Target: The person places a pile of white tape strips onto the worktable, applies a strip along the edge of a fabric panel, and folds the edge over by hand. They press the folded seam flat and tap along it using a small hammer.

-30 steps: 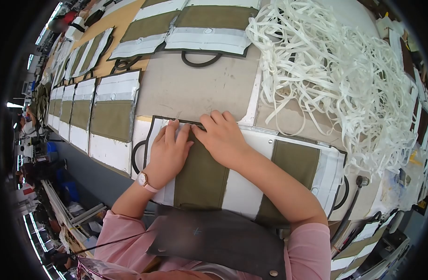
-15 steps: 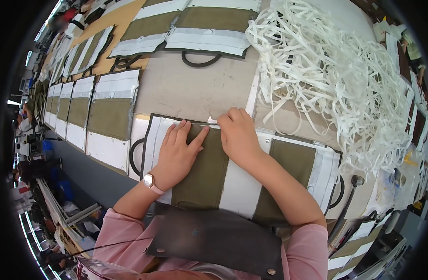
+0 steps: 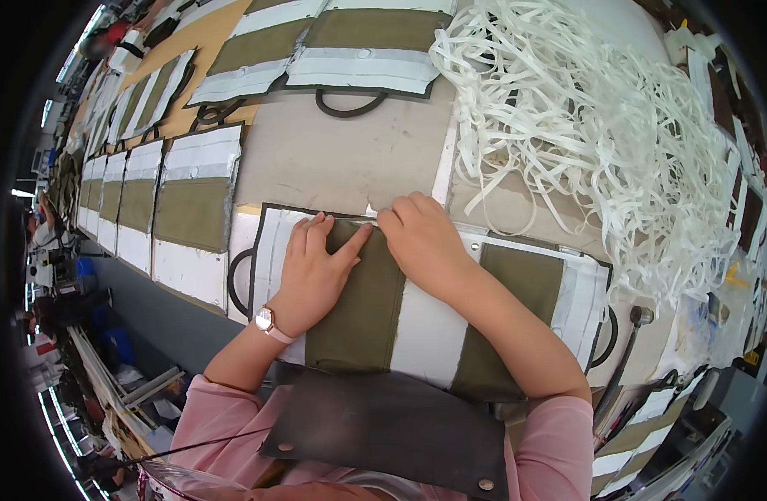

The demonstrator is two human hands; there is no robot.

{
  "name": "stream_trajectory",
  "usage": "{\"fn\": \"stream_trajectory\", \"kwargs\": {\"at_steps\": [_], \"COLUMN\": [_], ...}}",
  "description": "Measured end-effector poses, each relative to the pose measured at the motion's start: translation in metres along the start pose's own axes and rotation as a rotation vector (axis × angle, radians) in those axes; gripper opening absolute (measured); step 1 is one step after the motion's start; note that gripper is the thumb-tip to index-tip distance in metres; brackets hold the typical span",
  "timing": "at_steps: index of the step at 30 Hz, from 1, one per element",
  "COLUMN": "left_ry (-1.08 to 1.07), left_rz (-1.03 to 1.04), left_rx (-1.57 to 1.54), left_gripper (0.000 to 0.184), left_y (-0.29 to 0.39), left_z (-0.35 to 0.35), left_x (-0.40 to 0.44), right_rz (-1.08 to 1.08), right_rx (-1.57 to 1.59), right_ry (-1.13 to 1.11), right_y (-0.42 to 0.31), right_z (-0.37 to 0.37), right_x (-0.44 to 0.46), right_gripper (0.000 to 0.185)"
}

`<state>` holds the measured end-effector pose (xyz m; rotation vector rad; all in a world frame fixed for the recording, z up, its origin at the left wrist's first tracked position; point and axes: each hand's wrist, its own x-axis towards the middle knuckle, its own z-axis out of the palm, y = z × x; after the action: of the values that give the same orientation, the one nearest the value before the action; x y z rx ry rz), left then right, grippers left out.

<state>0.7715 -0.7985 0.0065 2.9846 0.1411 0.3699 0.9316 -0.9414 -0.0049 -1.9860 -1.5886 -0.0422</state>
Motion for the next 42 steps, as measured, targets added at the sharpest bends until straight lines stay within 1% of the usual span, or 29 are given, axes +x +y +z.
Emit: {"fn": "stream_trajectory", "kwargs": {"at_steps": [3, 6, 9, 12, 15, 18, 21, 24, 30, 33, 36, 39, 42], "left_ry": [-0.018, -0.032, -0.035, -0.034, -0.023, -0.005, 0.007, 0.003, -0.01, -0.033, -0.06, -0.076, -0.075], "left_rz": [0.007, 0.012, 0.015, 0.015, 0.006, -0.018, -0.025, -0.024, -0.018, -0.011, 0.0, 0.007, 0.01], "left_rx": [0.03, 0.053, 0.056, 0.052, 0.038, 0.012, 0.002, 0.006, 0.011, 0.004, 0.013, 0.022, 0.025], "left_gripper": [0.05, 0.049, 0.049, 0.049, 0.05, 0.05, 0.05, 0.05, 0.052, 0.053, 0.053, 0.054, 0.055], "left_y": [0.002, 0.002, 0.002, 0.001, 0.002, 0.004, 0.004, 0.004, 0.002, -0.002, -0.004, -0.004, -0.005], "left_z": [0.0, -0.001, -0.001, 0.0, 0.0, 0.001, 0.003, 0.004, 0.002, -0.003, -0.009, -0.011, -0.011], "left_x": [0.0, 0.0, -0.001, -0.003, -0.001, -0.002, -0.003, -0.003, -0.002, -0.001, 0.0, 0.0, -0.001], "right_rz": [-0.03, 0.014, 0.059, 0.122, 0.176, 0.165, 0.184, 0.269, 0.27, 0.116, -0.043, -0.215, -0.234], "right_rx": [-0.05, -0.026, 0.018, 0.059, 0.195, 0.115, 0.118, 0.169, 0.198, 0.253, 0.122, -0.12, -0.223], "right_ry": [-0.037, -0.021, 0.086, 0.036, 0.034, 0.033, 0.05, -0.012, -0.029, 0.027, -0.078, -0.046, -0.043], "right_y": [0.0, 0.003, 0.006, 0.017, 0.008, 0.003, -0.001, 0.001, 0.001, 0.009, 0.012, 0.005, -0.001], "right_z": [-0.004, 0.002, 0.01, 0.002, -0.005, 0.003, 0.007, 0.009, 0.009, 0.01, 0.002, -0.005, -0.006], "right_x": [0.003, 0.001, -0.001, -0.001, 0.0, 0.006, 0.009, 0.012, 0.014, 0.006, -0.002, -0.006, -0.007], "right_gripper": [0.018, 0.016, 0.015, 0.014, 0.015, 0.017, 0.017, 0.016, 0.012, 0.015, 0.014, 0.025, 0.032]}}
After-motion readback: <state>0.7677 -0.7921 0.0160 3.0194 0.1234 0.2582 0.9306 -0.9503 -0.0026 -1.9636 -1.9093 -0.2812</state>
